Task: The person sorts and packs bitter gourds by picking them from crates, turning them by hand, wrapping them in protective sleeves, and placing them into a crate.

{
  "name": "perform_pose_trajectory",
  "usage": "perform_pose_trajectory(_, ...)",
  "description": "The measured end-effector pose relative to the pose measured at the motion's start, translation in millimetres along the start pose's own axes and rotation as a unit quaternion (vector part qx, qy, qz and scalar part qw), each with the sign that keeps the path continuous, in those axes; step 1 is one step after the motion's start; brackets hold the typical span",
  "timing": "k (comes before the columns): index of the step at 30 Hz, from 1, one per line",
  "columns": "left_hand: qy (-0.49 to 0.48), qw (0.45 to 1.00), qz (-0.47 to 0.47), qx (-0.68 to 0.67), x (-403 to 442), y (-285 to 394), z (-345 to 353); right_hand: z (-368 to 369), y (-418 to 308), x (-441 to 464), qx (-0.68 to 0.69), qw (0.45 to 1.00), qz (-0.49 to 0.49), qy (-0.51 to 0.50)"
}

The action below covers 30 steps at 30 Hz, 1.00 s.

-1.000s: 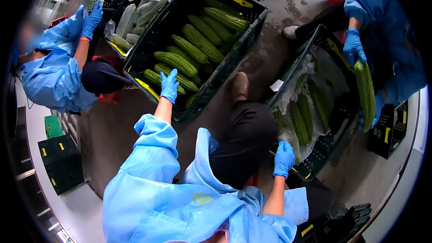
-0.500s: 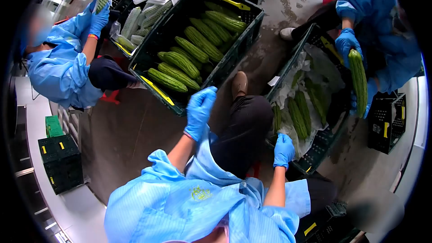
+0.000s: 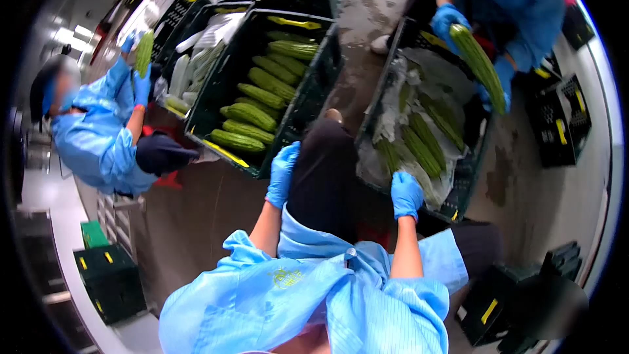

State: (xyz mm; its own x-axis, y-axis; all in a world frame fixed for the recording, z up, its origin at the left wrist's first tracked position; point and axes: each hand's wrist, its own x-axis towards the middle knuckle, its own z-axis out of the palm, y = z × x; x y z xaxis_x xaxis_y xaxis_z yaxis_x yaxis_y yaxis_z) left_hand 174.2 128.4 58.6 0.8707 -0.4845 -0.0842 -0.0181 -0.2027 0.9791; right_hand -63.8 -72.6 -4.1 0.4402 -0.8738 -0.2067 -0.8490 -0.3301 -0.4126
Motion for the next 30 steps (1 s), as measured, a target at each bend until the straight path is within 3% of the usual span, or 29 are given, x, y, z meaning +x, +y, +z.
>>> perform_pose_trajectory(7,0.096,0.979,-0.05,-0.174,-17.7,23.3,-39.5,4.5,6.1,5.1,0.006,0.999,0.043,-0.021)
perform_pose_trajectory(11,0.027,0.99,-0.04,-0.136,-14.4,42.8,-51.0,-1.6,0.8,4.8,0.013,0.997,0.071,-0.031)
perform_pose_trajectory(16,0.033,0.997,-0.038,-0.067,15.9,79.9,-29.2,-2.8,-0.4,3.0,0.015,0.997,0.07,-0.027)
perform_pose_trajectory(24,0.058,0.979,0.089,0.175,35.8,68.1,-43.1,-8.7,-3.0,1.1,0.022,0.998,0.046,-0.02)
perform_pose_trajectory(27,0.079,0.959,0.182,0.201,21.2,59.7,-42.5,-11.0,-3.0,-0.1,0.024,0.999,0.031,-0.026)
perform_pose_trajectory(30,-0.006,0.922,0.236,0.307,-3.8,75.8,-48.8,-10.7,-2.4,-3.2,0.036,0.999,0.026,-0.003)
